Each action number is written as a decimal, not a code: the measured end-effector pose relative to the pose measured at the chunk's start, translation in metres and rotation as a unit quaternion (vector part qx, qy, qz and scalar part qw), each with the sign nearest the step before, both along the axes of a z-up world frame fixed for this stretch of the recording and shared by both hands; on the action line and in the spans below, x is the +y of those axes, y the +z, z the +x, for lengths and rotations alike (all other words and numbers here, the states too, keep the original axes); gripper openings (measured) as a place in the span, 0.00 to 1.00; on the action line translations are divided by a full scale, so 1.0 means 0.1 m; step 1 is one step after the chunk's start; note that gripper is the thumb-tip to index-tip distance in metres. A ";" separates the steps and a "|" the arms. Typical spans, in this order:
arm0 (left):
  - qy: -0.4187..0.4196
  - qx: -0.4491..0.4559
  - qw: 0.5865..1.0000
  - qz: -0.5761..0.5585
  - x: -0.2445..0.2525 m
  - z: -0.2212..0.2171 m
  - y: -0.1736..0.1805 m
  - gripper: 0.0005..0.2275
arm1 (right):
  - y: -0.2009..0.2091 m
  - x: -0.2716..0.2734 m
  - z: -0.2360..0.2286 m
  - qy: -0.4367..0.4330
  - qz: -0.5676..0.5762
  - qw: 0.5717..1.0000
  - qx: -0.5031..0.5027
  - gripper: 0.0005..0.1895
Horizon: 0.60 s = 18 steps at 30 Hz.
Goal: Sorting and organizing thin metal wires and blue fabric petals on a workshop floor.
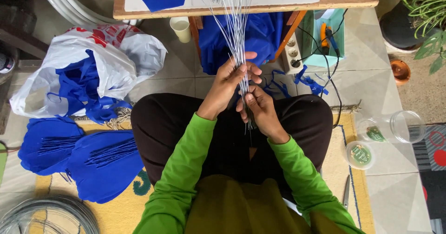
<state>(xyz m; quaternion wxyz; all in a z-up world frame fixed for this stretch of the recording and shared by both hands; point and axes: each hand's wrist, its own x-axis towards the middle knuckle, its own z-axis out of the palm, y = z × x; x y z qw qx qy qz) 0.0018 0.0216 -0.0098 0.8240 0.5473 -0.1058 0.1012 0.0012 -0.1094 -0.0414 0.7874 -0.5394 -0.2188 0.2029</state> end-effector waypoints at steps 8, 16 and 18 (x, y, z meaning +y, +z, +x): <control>-0.017 0.024 1.000 -0.004 -0.04 -0.16 -0.06 0.14 | -0.21 -0.07 -0.12 0.003 -0.014 1.000 0.015 0.13; -0.040 0.057 0.997 -0.028 -0.10 -0.42 -0.34 0.14 | -0.40 -0.21 -0.39 0.029 -0.037 0.997 0.060 0.14; -0.035 0.071 0.997 -0.022 -0.11 -0.49 -0.44 0.14 | -0.43 -0.25 -0.46 0.033 -0.052 0.996 0.065 0.13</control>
